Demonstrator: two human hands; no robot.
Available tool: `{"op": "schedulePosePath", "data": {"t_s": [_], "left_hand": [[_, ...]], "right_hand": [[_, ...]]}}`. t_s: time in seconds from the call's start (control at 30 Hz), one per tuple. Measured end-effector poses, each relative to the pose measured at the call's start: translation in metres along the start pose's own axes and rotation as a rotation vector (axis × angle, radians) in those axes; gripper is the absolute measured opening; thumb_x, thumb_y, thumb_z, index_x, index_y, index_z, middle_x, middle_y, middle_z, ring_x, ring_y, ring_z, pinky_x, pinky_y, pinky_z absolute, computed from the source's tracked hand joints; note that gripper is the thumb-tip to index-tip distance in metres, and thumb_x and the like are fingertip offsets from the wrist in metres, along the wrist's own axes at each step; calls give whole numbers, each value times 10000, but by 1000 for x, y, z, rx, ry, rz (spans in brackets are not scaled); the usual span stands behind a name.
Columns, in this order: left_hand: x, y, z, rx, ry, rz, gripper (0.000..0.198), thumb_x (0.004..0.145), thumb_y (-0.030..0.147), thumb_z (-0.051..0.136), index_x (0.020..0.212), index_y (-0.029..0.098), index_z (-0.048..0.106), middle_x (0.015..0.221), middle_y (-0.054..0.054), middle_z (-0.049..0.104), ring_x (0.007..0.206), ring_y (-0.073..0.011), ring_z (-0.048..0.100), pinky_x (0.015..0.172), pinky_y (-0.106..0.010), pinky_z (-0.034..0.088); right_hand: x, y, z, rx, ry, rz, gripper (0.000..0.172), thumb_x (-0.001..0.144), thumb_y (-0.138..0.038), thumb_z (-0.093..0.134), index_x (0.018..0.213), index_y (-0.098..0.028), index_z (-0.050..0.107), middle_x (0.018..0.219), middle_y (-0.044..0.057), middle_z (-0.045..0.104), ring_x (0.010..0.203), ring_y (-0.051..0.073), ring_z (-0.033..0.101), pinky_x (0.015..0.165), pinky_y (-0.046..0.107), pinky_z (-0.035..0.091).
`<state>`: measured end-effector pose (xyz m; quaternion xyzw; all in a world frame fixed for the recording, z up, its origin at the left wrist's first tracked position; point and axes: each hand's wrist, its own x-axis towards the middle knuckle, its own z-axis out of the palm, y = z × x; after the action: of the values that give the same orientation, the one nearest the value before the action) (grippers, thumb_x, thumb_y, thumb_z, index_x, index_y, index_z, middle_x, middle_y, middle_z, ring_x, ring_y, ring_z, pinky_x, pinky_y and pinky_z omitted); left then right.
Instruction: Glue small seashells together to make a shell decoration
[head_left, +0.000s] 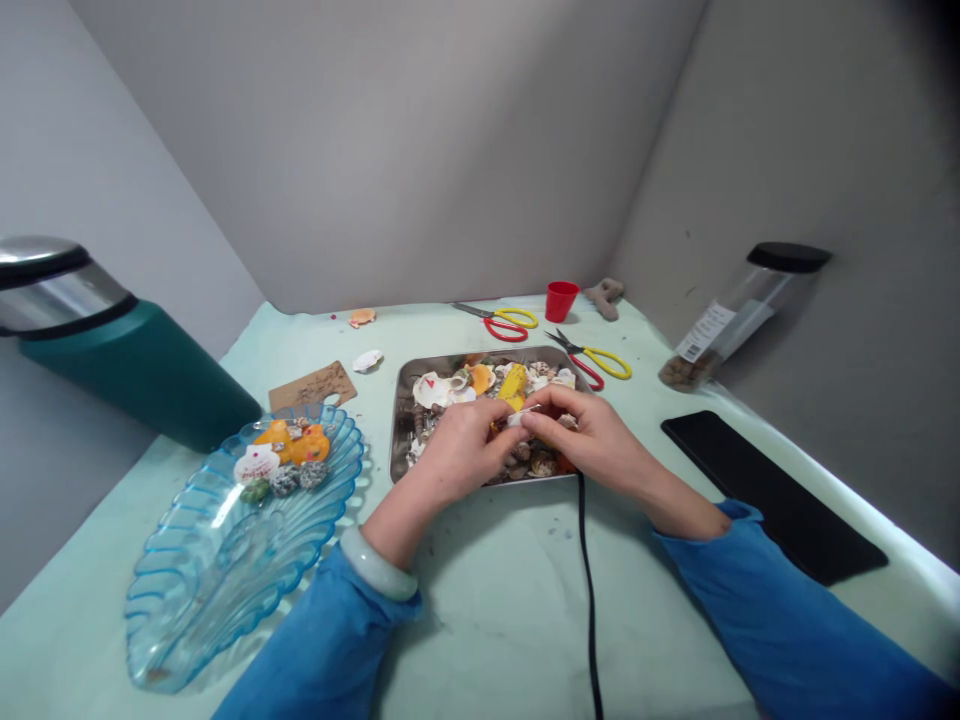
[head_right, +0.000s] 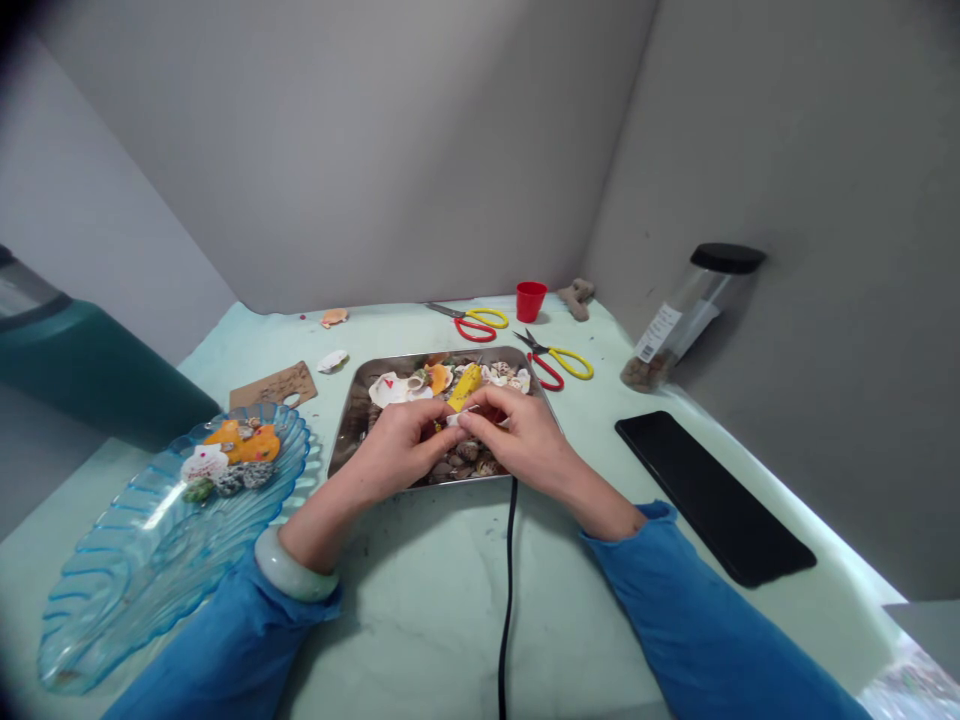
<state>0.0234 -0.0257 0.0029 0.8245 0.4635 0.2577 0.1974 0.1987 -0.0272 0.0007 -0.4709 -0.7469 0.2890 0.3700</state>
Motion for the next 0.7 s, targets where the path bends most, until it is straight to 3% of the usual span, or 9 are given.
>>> {"op": "schedulePosePath", "data": {"t_s": [0.7], "left_hand": [[0,-1,0,23,-8,15,277,865,355,458,808,150,636,670,-6,586,599,-99,456,555,-217,291]], "right_hand": [[0,1,1,-21,-2,4,160,812,-320,535,831,-192,627,831,5,643,775,147,577,719,270,443]]}}
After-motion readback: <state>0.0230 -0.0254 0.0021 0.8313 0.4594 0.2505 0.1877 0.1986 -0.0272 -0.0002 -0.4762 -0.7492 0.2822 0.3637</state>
